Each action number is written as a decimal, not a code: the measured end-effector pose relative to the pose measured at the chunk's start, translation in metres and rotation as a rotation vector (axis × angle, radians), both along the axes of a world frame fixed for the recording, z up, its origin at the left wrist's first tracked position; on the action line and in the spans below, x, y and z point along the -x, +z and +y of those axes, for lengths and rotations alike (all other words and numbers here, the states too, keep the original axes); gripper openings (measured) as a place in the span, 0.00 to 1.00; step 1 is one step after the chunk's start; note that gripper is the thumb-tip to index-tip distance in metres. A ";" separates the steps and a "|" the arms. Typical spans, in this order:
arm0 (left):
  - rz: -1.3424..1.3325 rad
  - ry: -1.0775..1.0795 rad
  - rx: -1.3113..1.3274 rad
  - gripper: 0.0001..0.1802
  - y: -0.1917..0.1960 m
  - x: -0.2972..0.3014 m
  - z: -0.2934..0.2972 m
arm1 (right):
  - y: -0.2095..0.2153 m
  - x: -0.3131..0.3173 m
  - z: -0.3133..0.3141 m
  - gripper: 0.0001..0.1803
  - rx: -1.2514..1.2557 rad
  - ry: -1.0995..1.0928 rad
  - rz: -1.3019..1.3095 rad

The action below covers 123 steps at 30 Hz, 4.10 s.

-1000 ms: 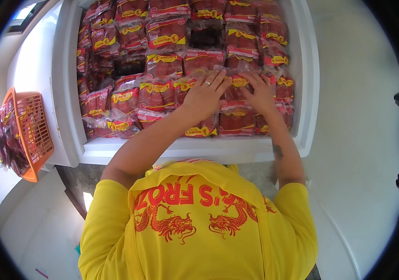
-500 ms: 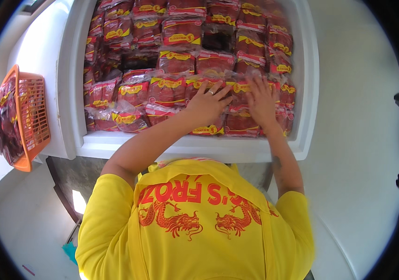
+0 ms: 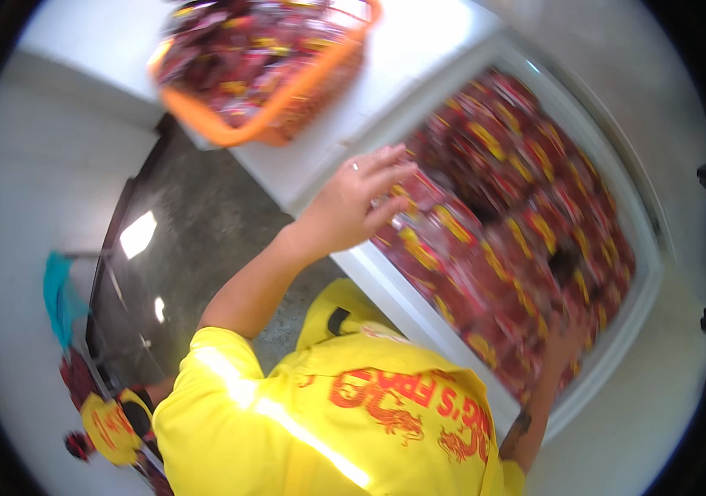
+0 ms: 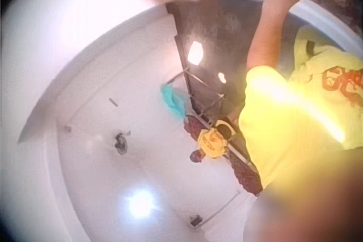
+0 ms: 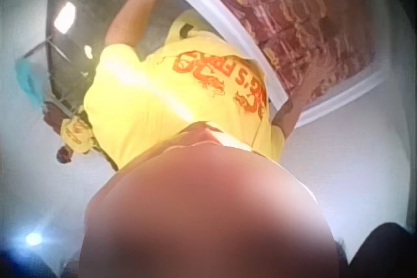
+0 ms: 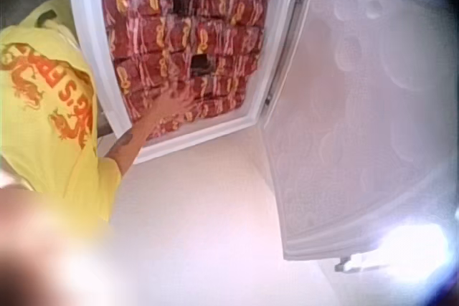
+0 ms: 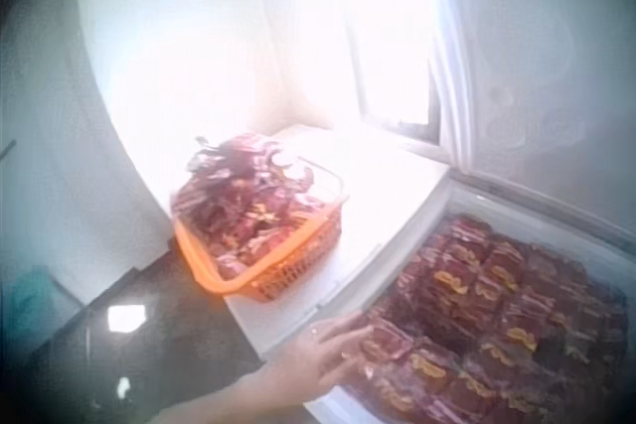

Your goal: The person repeatedly picks up vacuum-sealed packages of frozen meat from a chest freezer and places them into an orange basket. They continue this cycle, occasionally rearranging the packages in the freezer to access more items.

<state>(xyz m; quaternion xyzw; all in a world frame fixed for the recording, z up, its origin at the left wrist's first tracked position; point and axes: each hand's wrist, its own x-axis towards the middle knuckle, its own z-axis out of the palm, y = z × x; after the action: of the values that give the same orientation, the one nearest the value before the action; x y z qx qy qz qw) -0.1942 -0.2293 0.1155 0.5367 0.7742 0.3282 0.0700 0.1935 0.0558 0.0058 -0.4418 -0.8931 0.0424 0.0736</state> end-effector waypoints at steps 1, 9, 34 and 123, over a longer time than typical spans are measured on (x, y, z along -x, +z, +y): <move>0.020 0.167 -0.061 0.21 0.017 0.025 -0.019 | 0.016 0.031 0.000 0.23 0.020 -0.067 0.170; -0.185 0.578 0.113 0.31 0.054 0.242 -0.126 | 0.126 0.339 -0.089 0.12 0.265 0.743 0.738; -1.157 0.778 -0.263 0.12 0.027 0.336 -0.105 | 0.141 0.614 -0.172 0.30 0.286 0.595 -0.134; -1.661 0.106 -0.644 0.27 0.019 -0.122 0.078 | -0.096 -0.152 0.126 0.35 -0.229 -0.366 0.070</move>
<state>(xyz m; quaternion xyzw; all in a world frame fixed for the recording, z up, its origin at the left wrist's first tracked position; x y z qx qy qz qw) -0.0721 -0.1516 0.1349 0.0829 0.3677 0.8155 0.4391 0.3452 0.1821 -0.0902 -0.5836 -0.7938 -0.0582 0.1607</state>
